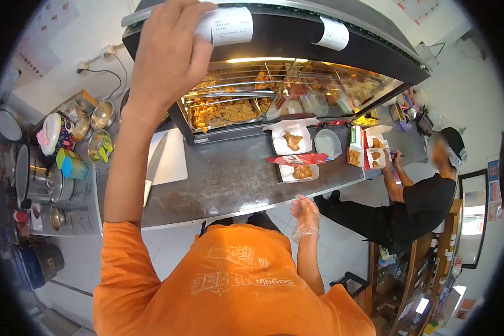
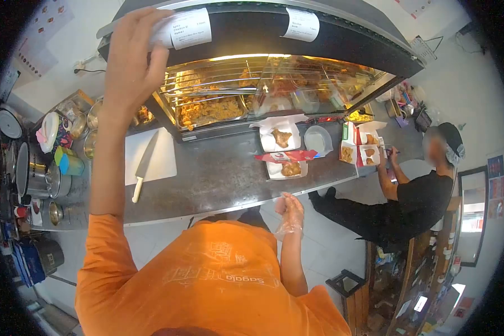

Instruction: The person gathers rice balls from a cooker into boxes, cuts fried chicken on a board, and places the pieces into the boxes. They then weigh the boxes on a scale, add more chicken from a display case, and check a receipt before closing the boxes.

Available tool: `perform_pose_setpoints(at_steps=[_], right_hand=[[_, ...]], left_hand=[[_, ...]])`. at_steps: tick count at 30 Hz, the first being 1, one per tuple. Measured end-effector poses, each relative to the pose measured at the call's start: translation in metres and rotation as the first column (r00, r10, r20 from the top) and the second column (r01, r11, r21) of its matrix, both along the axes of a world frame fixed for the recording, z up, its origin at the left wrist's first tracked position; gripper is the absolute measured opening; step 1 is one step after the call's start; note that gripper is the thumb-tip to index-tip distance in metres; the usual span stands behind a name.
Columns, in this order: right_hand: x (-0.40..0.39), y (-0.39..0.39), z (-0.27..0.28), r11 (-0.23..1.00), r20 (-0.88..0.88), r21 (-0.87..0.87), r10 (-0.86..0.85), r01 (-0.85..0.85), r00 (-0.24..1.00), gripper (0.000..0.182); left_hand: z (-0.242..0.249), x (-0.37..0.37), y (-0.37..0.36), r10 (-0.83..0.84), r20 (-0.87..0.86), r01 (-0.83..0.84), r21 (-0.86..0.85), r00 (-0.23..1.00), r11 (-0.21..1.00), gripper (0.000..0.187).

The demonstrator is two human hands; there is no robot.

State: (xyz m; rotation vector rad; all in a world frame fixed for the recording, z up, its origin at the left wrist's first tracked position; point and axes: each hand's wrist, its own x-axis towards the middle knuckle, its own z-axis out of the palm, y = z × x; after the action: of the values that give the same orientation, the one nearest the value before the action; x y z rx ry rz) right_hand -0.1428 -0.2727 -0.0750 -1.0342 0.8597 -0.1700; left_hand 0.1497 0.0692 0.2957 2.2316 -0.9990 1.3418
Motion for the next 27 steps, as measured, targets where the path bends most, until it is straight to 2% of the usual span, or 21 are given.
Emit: perform_pose_setpoints(at_steps=[2, 4, 10, 14, 20, 22, 25, 26, 27], right_hand=[[0.008, 0.009, 0.008, 0.999, 0.012, 0.025, 0.023, -0.023, 1.000, 0.024], [0.007, 0.015, 0.005, 0.998, 0.024, 0.051, 0.045, -0.046, 0.999, 0.025], [0.003, 0.014, -0.014, 0.980, 0.020, 0.116, 0.160, -0.161, 0.987, 0.026], [-0.001, 0.007, -0.036, 0.959, 0.017, 0.151, 0.241, -0.241, 0.970, 0.027], [-0.002, 0.001, -0.064, 0.910, 0.006, 0.216, 0.361, -0.353, 0.933, 0.027], [-0.003, -0.001, -0.071, 0.906, -0.022, 0.215, 0.378, -0.365, 0.926, 0.027], [-0.006, -0.001, -0.081, 0.897, -0.023, 0.181, 0.413, -0.402, 0.910, 0.028], [-0.006, 0.001, -0.080, 0.888, -0.015, 0.190, 0.428, -0.418, 0.904, 0.027], [-0.006, 0.002, -0.079, 0.880, -0.007, 0.196, 0.442, -0.432, 0.897, 0.027]], left_hand=[[0.001, -0.004, 0.002, 0.047, -0.009, -0.047, -0.037, 0.999, 0.998, 0.043], [0.002, -0.006, 0.006, 0.080, -0.042, -0.078, 0.045, 0.996, 0.996, 0.044], [-0.002, -0.003, 0.004, 0.141, -0.063, -0.133, 0.116, 0.988, 0.984, 0.053], [0.002, -0.006, -0.004, 0.223, 0.026, -0.224, 0.187, 0.974, 0.956, 0.050], [0.006, -0.016, -0.012, 0.293, -0.053, -0.271, 0.251, 0.955, 0.929, 0.062], [0.008, -0.023, -0.020, 0.376, -0.122, -0.333, 0.271, 0.919, 0.903, 0.062], [0.012, -0.027, -0.020, 0.325, -0.215, -0.279, 0.218, 0.921, 0.935, 0.064], [0.011, -0.030, -0.017, 0.319, -0.216, -0.273, 0.217, 0.923, 0.937, 0.064], [0.008, -0.032, -0.012, 0.240, -0.169, -0.205, 0.205, 0.956, 0.957, 0.062]])
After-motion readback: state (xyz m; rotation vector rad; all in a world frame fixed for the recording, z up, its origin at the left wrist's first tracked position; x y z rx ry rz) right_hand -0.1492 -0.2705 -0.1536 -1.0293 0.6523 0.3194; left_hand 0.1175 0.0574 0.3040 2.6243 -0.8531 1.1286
